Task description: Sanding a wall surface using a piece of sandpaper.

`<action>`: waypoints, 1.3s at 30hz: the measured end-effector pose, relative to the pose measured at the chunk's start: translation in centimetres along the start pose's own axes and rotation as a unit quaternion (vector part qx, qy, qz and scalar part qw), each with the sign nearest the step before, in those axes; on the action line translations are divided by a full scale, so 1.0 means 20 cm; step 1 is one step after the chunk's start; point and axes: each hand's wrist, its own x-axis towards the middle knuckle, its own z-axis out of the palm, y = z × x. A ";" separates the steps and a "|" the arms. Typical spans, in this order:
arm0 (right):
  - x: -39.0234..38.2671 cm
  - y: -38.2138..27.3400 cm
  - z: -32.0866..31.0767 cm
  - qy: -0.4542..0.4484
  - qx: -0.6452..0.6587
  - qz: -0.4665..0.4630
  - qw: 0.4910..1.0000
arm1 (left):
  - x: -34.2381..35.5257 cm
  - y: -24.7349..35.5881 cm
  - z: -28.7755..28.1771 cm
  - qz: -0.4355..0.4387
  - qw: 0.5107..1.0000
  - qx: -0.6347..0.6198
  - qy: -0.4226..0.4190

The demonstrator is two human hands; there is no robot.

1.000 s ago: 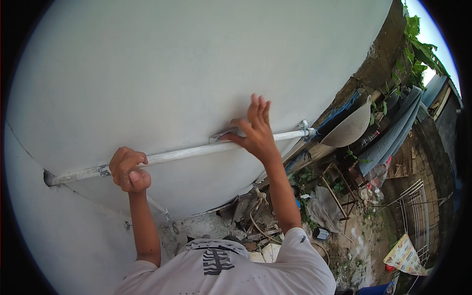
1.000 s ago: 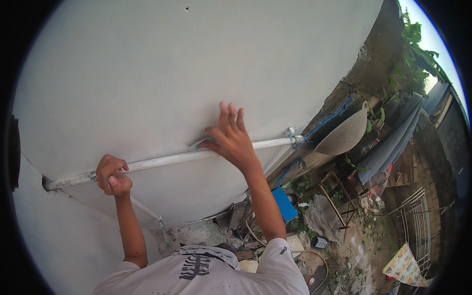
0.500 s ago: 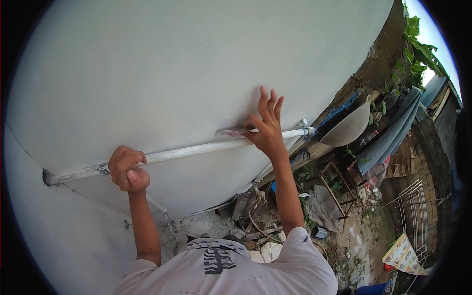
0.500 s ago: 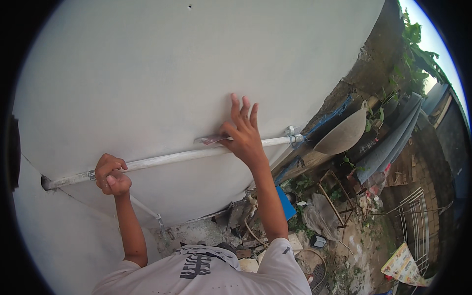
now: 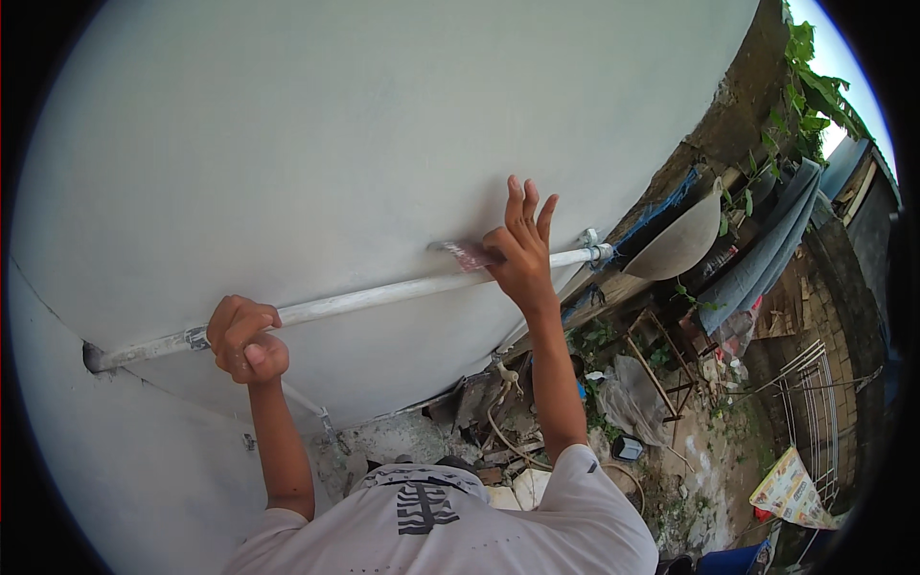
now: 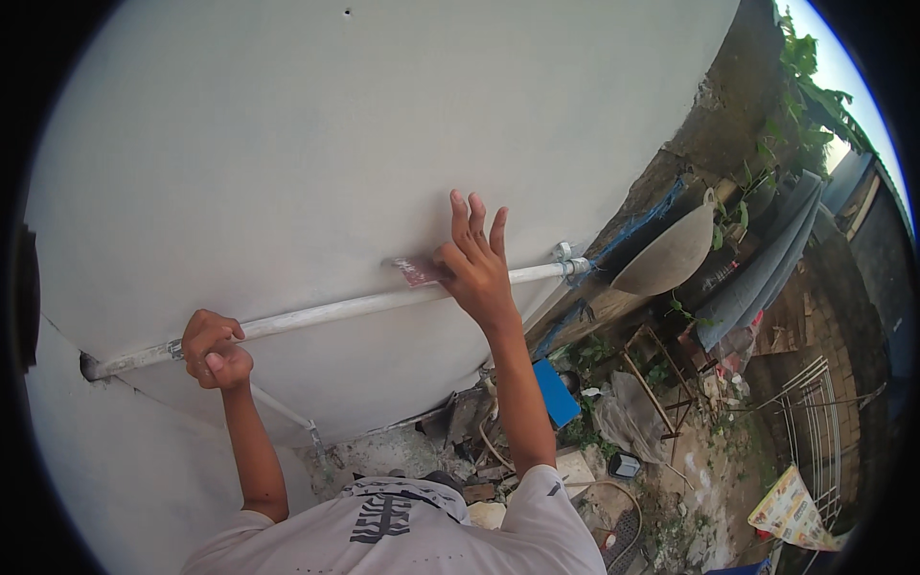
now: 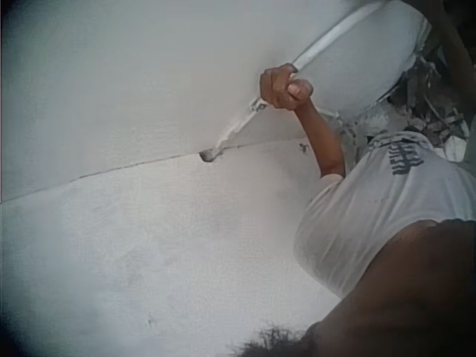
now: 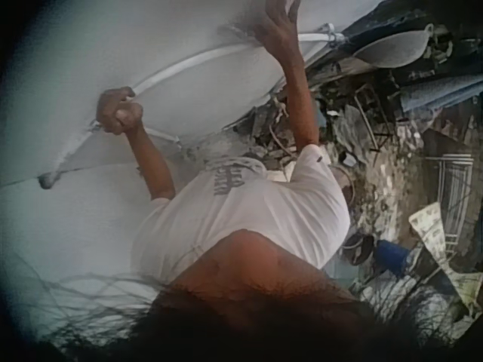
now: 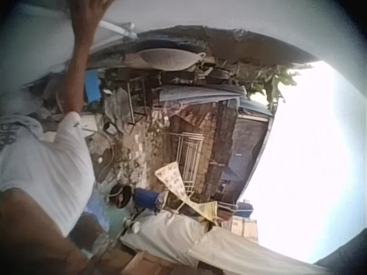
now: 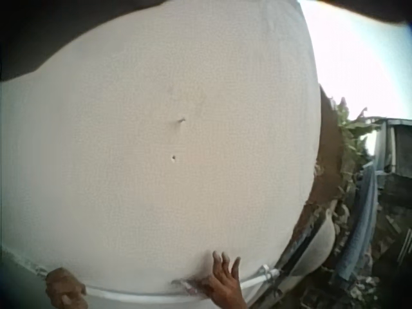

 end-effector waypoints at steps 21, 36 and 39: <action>-0.66 0.06 0.28 0.313 0.210 0.571 0.729 | -0.12 -0.06 -0.04 -0.064 0.996 -0.066 0.011; -0.65 0.17 0.41 0.253 -0.076 0.538 0.800 | -0.15 -0.08 -0.05 -0.071 0.995 -0.067 -0.022; -0.62 0.15 0.41 0.244 -0.103 0.535 0.802 | -0.15 -0.08 -0.05 -0.073 0.994 -0.077 -0.010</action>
